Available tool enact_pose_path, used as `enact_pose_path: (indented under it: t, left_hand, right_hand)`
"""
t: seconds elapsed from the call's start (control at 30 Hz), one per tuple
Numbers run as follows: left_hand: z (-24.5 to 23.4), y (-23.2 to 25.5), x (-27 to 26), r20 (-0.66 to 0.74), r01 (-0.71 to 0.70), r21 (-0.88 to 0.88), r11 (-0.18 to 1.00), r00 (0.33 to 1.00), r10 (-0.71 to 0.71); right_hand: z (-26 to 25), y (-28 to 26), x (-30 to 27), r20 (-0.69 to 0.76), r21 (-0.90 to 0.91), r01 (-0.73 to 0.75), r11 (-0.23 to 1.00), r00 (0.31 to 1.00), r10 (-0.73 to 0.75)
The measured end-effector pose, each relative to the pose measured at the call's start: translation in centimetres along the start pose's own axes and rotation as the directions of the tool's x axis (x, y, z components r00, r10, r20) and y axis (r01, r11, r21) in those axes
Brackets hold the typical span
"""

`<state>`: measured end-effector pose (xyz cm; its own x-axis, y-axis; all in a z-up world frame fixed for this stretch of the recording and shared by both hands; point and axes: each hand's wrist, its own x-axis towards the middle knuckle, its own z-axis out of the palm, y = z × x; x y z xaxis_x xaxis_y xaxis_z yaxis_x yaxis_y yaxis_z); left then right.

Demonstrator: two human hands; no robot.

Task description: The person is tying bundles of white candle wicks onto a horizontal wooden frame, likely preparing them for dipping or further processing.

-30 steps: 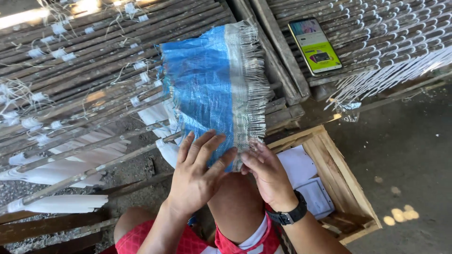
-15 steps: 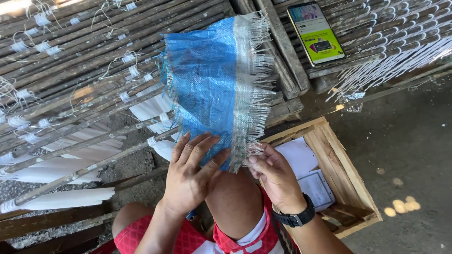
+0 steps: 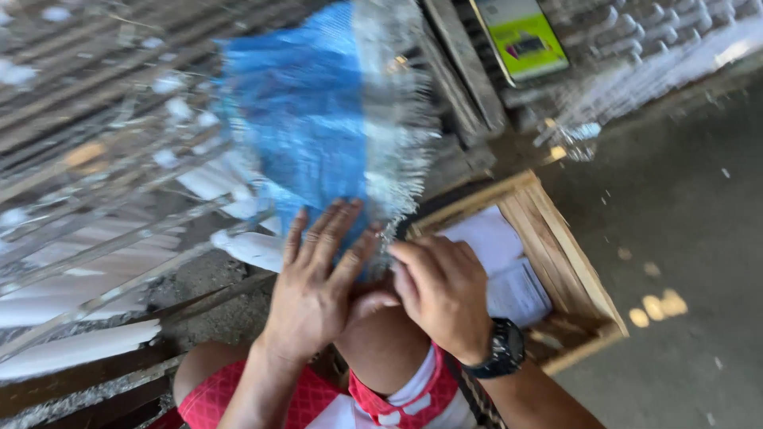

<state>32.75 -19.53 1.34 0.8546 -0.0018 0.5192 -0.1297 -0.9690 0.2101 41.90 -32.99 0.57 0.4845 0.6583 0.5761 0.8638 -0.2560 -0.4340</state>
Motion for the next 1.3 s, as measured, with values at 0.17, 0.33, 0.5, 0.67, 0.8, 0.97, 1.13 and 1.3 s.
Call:
enact_pose_path:
  t: [0.17, 0.33, 0.5, 0.67, 0.8, 0.97, 1.13, 1.3]
  left_hand:
    - [1.6, 0.0, -0.3, 0.030, 0.082, 0.065, 0.994, 0.996, -0.084]
    - [2.6, -0.1, -0.7, 0.003, 0.088, 0.064, 0.994, 0.996, -0.088]
    - [3.1, -0.2, -1.0, -0.021, 0.102, 0.025, 0.994, 0.995, -0.102]
    - [2.8, -0.3, -1.2, -0.044, 0.101, -0.022, 0.995, 0.994, -0.102]
    - [2.8, -0.5, -1.5, -0.076, 0.119, -0.022, 0.993, 0.990, -0.121]
    - [2.9, -0.7, -1.8, -0.095, 0.098, -0.042, 0.994, 0.990, -0.102]
    - [2.7, -0.9, -2.0, -0.090, 0.115, -0.039, 0.993, 0.989, -0.118]
    - [2.6, -1.1, -2.2, -0.089, 0.119, -0.049, 0.992, 0.989, -0.122]
  right_hand:
    - [-0.5, 0.6, 0.7, 0.089, -0.166, 0.203, 0.965, 0.978, -0.191]
    - [0.1, 1.3, 0.2, 0.134, -0.181, 0.206, 0.962, 0.974, -0.183]
    - [0.4, 1.4, 0.4, 0.057, -0.032, 0.170, 0.985, 0.984, -0.168]
    - [2.1, 2.8, -1.1, 0.332, 0.689, -0.591, 0.419, 0.772, 0.543]
    - [2.0, 2.0, -1.0, 0.507, 0.672, -0.693, 0.262, 0.688, 0.519]
    - [2.3, 1.9, -0.7, 0.592, 0.675, -0.699, 0.235, 0.704, 0.392]
    - [3.1, 2.3, -1.4, 0.575, 0.641, -0.703, 0.308, 0.706, 0.415]
    - [3.0, 2.1, -1.6, 0.594, 0.641, -0.727, 0.245, 0.672, 0.441]
